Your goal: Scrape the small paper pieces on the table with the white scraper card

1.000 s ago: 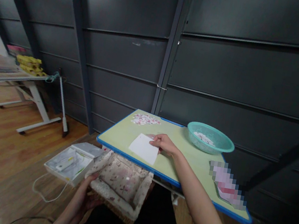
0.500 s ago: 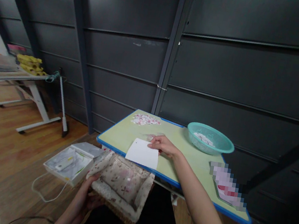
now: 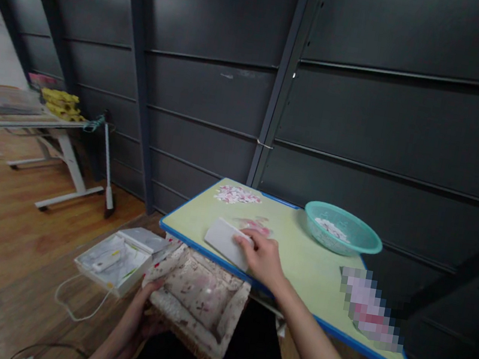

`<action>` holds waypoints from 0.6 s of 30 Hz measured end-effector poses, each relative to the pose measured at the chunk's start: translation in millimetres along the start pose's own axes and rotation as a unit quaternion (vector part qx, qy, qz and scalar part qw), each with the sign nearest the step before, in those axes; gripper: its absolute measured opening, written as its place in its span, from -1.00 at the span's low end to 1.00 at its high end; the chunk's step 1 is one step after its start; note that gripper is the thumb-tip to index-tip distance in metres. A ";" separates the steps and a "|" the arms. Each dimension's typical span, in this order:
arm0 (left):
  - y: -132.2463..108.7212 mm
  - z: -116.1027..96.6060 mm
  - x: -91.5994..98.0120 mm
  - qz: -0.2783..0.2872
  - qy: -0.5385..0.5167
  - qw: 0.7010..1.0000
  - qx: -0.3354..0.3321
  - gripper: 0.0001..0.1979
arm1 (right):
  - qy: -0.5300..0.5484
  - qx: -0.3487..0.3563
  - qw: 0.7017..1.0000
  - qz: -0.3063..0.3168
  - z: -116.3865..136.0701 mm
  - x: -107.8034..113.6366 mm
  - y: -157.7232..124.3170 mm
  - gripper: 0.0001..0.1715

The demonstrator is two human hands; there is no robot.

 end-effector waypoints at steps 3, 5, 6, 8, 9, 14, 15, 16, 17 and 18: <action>1.3 0.9 1.7 0.005 0.004 1.000 -0.006 -0.49 | -0.093 0.106 0.990 0.012 16.2 -11.7 -35.8 -0.75; 4.0 2.2 3.3 0.006 0.007 1.000 -0.007 -0.46 | -0.130 0.152 0.980 -0.007 17.3 -15.8 -53.2 -0.76; 5.8 2.9 4.0 0.008 0.008 1.000 -0.007 -0.45 | -0.142 0.168 0.975 -0.015 16.0 -16.6 -59.4 -0.77; 9.5 4.3 4.9 0.011 0.009 1.000 -0.008 -0.44 | -0.155 0.198 0.968 -0.027 12.6 -16.1 -67.6 -0.79; 11.2 4.8 5.2 0.010 0.009 1.000 -0.008 -0.44 | -0.156 0.212 0.964 -0.033 11.3 -15.1 -70.2 -0.79; 14.4 5.8 5.5 0.009 0.004 1.000 -0.004 -0.43 | -0.147 0.237 0.956 -0.086 13.3 -10.7 -79.5 -0.78; 13.8 5.6 5.2 0.012 0.006 1.000 -0.003 -0.43 | -0.143 0.223 0.959 -0.098 14.8 -11.1 -80.9 -0.80; 12.9 5.2 4.8 0.014 0.009 1.000 -0.003 -0.44 | -0.138 0.202 0.964 -0.108 16.4 -12.3 -82.0 -0.83; 11.9 4.8 4.2 0.013 0.012 1.000 -0.002 -0.46 | -0.128 0.172 0.970 -0.115 17.9 -14.0 -82.6 -0.86; 11.0 4.4 3.5 0.011 0.013 1.000 -0.002 -0.47 | -0.115 0.137 0.976 -0.121 19.2 -16.4 -82.8 -0.88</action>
Point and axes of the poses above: each hand's wrist, its own y-axis towards the middle knuckle, its own x-axis out of the back of the hand, z = x × y, the point moved 1 cm from there along y, towards the middle knuckle, and after that the axes turned 6 degrees about y, right-handed, at the moved point
